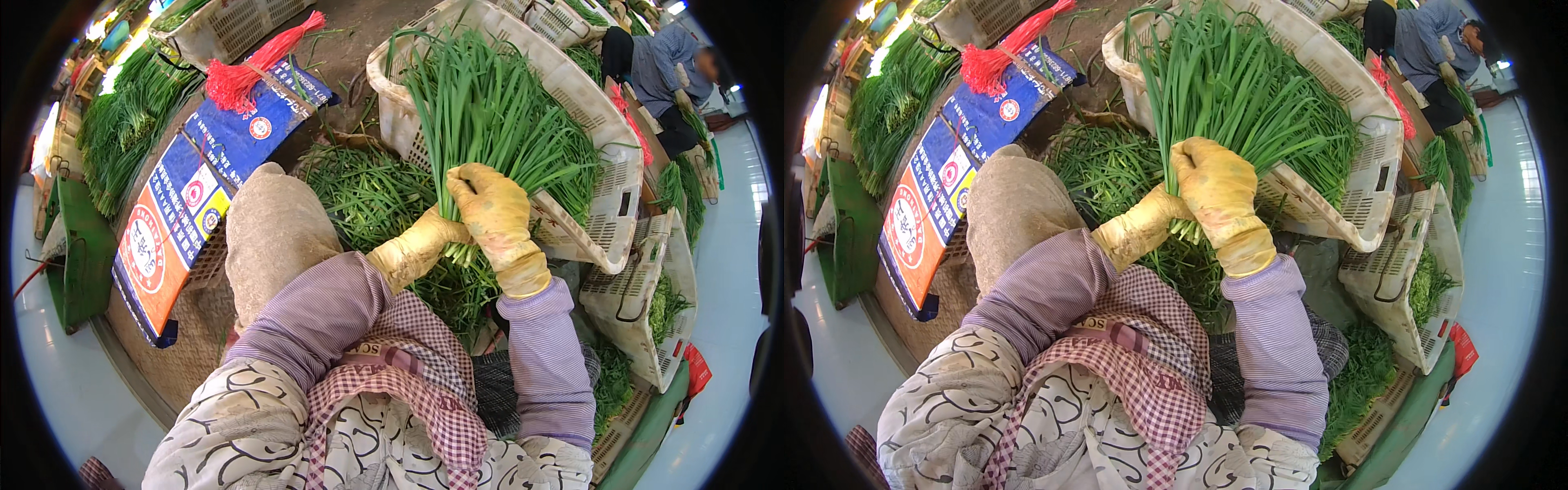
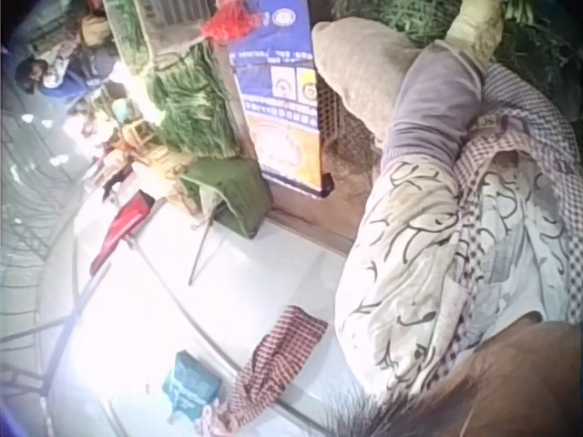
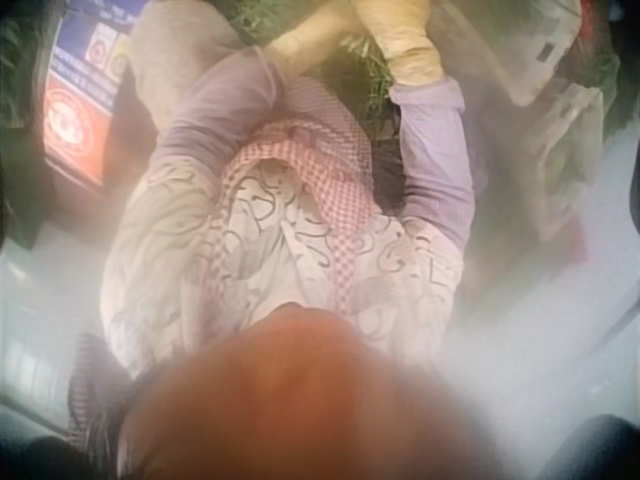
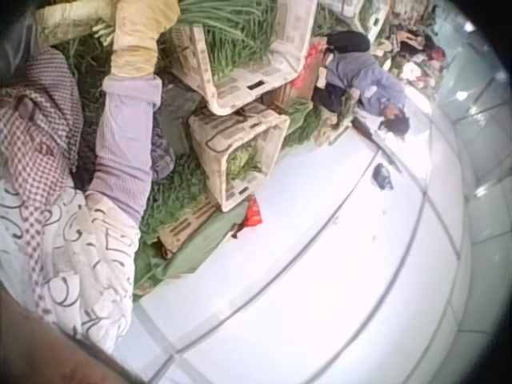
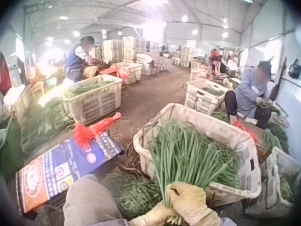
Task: The person sorts green onions from a basket, aligns them into bundles, and ties them with red rubber bands. The person places the tied bundles on a nearby surface.
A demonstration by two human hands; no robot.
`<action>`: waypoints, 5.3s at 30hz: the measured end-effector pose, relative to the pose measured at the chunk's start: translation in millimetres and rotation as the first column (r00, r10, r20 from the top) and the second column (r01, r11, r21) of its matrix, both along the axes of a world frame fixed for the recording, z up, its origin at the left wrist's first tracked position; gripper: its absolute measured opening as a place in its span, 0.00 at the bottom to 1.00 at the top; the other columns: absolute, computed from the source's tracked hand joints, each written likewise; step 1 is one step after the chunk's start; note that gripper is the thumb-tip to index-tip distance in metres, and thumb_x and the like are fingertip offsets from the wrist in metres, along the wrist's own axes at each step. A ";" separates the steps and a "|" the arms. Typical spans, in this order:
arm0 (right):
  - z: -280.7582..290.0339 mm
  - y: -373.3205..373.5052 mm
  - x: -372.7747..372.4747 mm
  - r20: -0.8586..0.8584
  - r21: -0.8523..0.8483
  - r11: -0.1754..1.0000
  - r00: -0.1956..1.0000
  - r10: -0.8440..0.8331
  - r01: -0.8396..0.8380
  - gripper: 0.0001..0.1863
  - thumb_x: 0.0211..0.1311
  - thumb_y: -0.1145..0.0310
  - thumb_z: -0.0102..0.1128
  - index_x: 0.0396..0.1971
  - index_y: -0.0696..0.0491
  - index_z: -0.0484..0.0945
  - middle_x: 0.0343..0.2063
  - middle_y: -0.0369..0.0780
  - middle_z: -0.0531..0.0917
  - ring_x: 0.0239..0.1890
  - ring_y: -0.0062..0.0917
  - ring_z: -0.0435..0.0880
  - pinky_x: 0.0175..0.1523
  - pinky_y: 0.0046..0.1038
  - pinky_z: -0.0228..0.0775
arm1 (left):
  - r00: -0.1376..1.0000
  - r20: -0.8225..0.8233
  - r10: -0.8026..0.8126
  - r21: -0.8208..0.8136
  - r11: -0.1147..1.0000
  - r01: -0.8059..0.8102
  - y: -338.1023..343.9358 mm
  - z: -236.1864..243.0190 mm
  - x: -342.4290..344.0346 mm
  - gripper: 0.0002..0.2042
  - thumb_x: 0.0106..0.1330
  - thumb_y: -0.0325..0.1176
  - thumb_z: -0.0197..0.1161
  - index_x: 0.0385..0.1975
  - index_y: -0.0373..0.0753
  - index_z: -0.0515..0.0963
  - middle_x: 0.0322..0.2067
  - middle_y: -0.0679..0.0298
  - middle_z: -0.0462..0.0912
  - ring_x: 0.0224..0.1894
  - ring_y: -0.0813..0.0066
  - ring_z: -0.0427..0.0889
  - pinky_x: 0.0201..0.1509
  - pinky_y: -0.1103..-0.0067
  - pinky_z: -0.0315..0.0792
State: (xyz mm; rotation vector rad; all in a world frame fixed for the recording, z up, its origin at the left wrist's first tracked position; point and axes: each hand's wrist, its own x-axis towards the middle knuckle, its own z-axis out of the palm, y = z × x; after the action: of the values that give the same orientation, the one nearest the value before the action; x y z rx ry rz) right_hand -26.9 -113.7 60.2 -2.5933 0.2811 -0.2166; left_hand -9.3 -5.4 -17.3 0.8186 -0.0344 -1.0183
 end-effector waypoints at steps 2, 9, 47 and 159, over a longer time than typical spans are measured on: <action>-1.3 -5.4 -2.3 -0.056 0.088 0.994 0.996 -0.063 0.068 0.13 0.65 0.57 0.58 0.36 0.51 0.83 0.33 0.42 0.86 0.35 0.40 0.85 0.40 0.36 0.76 | 0.997 -0.064 -0.041 -0.059 0.998 0.037 5.0 0.2 0.5 0.28 0.57 0.22 0.64 0.59 0.39 0.67 0.42 0.60 0.81 0.42 0.64 0.83 0.44 0.68 0.79; 8.3 -12.6 -0.8 -0.192 0.138 0.978 0.973 -0.128 0.156 0.18 0.60 0.52 0.63 0.38 0.52 0.83 0.31 0.43 0.87 0.35 0.37 0.86 0.42 0.34 0.76 | 0.953 -0.292 -0.085 -0.080 0.995 0.064 7.7 6.1 0.3 0.14 0.68 0.32 0.59 0.49 0.32 0.75 0.39 0.59 0.84 0.41 0.64 0.85 0.41 0.65 0.79; 27.6 -9.5 -14.1 -0.283 0.176 0.974 0.955 -0.092 0.146 0.23 0.54 0.69 0.66 0.53 0.52 0.79 0.31 0.40 0.85 0.31 0.25 0.83 0.41 0.29 0.74 | 0.907 -0.389 -0.161 -0.358 0.933 0.012 15.7 -1.4 -0.1 0.24 0.63 0.32 0.60 0.58 0.31 0.69 0.52 0.49 0.78 0.55 0.49 0.78 0.56 0.43 0.72; 41.9 -16.0 26.8 0.212 0.347 0.926 0.974 0.078 -0.150 0.20 0.65 0.53 0.63 0.42 0.56 0.85 0.29 0.40 0.87 0.29 0.26 0.84 0.34 0.25 0.72 | 0.982 -0.081 -0.172 -0.209 0.966 0.152 12.9 14.7 0.3 0.20 0.62 0.30 0.65 0.55 0.37 0.74 0.44 0.58 0.84 0.44 0.63 0.84 0.45 0.62 0.81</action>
State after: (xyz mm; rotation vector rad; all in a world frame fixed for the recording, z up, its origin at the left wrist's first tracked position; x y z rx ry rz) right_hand -0.1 -129.7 102.1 -2.1946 0.0864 -0.3398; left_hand -9.0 7.5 -2.5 0.5866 -0.1207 -1.1881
